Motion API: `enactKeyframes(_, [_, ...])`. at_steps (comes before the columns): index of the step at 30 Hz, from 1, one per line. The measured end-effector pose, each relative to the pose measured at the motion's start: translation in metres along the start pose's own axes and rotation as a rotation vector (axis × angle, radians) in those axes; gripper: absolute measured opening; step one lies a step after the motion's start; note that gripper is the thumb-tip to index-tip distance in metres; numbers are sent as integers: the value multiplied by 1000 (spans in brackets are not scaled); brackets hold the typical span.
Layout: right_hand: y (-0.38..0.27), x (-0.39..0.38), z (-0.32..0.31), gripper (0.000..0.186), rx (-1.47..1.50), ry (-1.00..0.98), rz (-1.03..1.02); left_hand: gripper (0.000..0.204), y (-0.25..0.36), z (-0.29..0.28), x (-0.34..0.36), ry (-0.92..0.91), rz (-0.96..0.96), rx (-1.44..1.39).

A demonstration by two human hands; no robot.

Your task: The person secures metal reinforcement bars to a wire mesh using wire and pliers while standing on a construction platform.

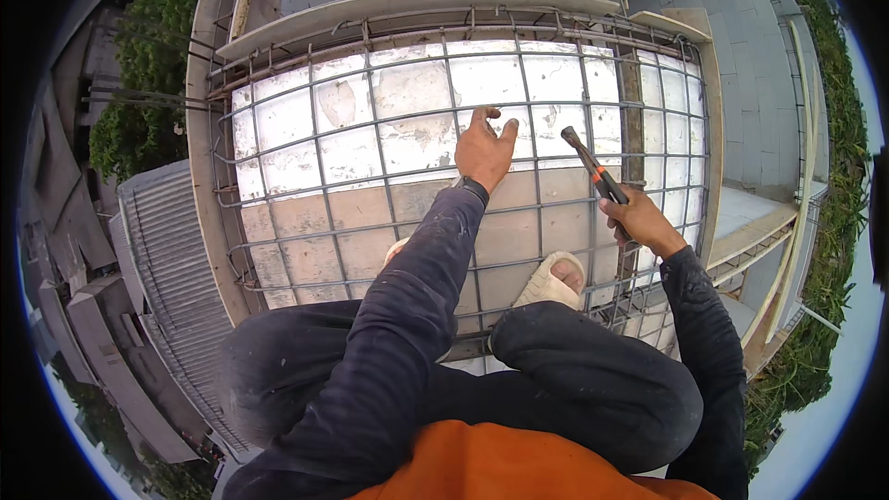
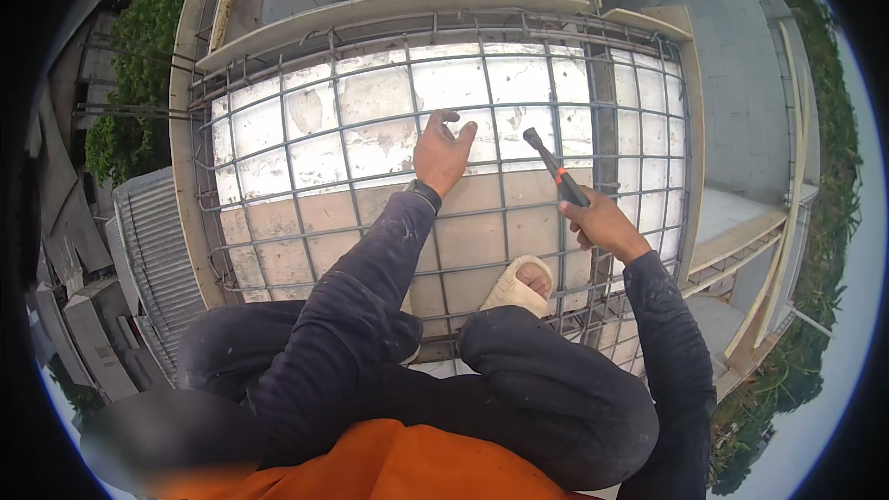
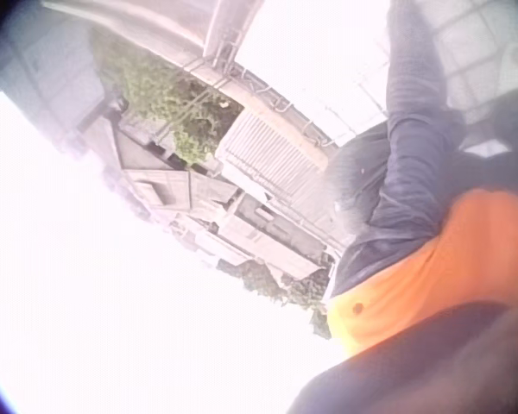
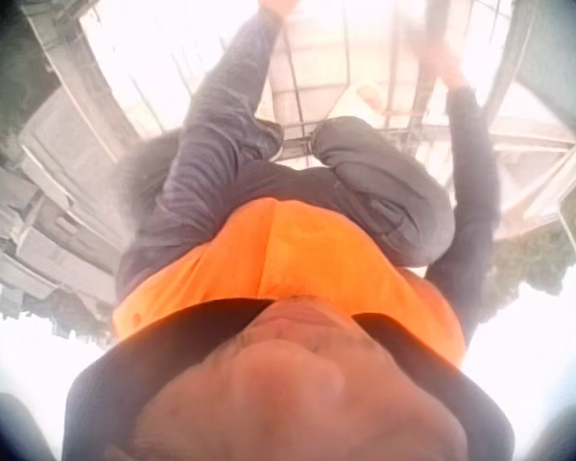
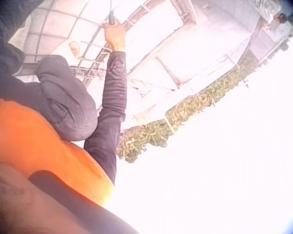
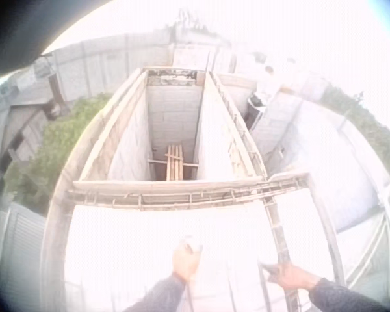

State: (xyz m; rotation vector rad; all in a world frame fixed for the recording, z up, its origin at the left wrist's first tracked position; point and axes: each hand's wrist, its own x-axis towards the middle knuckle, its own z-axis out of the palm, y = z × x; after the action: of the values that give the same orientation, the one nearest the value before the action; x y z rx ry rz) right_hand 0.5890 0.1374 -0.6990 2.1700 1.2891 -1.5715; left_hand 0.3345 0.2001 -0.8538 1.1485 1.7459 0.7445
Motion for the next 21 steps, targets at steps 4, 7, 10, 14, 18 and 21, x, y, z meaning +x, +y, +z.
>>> enactKeyframes(4, [-24, 69, -52, 57, -567, 485, -359, 71, -8, -101, 129, -16, 221, 514])
enactKeyframes(7, [-70, 111, -84, 61, -423, 774, -495, 68, -5, -137, 156, -280, 213, 916])
enactKeyframes(10, [-92, 165, -92, 61, -321, 962, -526, 65, 0, -130, 148, -358, 232, 1098])
enactKeyframes(14, [-137, 132, -114, 54, -1053, 397, -263, 61, -9, -135, 138, -292, 278, 1175])
enactKeyframes(18, [-153, 133, -137, 49, -654, 651, -384, 58, -19, -135, 141, -262, 322, 1199])
enactKeyframes(21, [-134, 152, -143, 46, -637, 713, -374, 59, -13, -132, 142, -285, 307, 1186])
